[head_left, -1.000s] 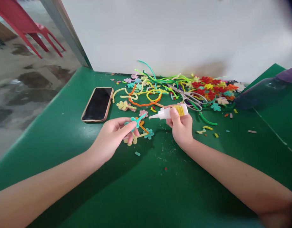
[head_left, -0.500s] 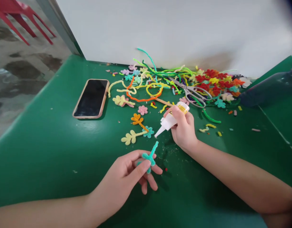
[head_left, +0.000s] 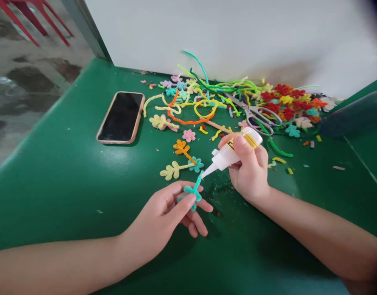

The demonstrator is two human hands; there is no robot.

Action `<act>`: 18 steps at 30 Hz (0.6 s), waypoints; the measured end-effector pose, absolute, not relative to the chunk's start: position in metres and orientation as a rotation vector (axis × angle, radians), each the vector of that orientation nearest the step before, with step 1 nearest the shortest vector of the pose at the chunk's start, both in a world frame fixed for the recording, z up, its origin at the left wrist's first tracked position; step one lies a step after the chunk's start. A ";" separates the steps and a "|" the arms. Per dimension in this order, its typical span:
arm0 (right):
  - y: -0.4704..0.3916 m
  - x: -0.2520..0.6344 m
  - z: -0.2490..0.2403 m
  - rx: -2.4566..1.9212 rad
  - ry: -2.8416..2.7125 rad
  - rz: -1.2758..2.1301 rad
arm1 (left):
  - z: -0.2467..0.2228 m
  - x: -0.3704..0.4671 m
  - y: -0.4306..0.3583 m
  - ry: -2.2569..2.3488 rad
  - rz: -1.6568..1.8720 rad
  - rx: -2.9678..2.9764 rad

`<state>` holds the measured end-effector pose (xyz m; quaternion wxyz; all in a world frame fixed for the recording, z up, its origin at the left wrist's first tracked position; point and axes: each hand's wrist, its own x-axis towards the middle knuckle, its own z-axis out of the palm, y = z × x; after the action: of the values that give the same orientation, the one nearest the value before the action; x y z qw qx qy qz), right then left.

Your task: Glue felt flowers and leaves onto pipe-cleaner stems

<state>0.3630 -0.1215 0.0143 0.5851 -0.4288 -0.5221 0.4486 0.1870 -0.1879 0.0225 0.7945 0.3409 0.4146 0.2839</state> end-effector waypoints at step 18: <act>-0.124 0.361 0.017 -1.003 -1.341 0.972 | 0.022 0.185 -0.189 0.901 0.612 0.752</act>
<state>0.3606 -0.1244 0.0171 0.5669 -0.4268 -0.5706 0.4134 0.1848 -0.1894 0.0220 0.7890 0.3490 0.4182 0.2841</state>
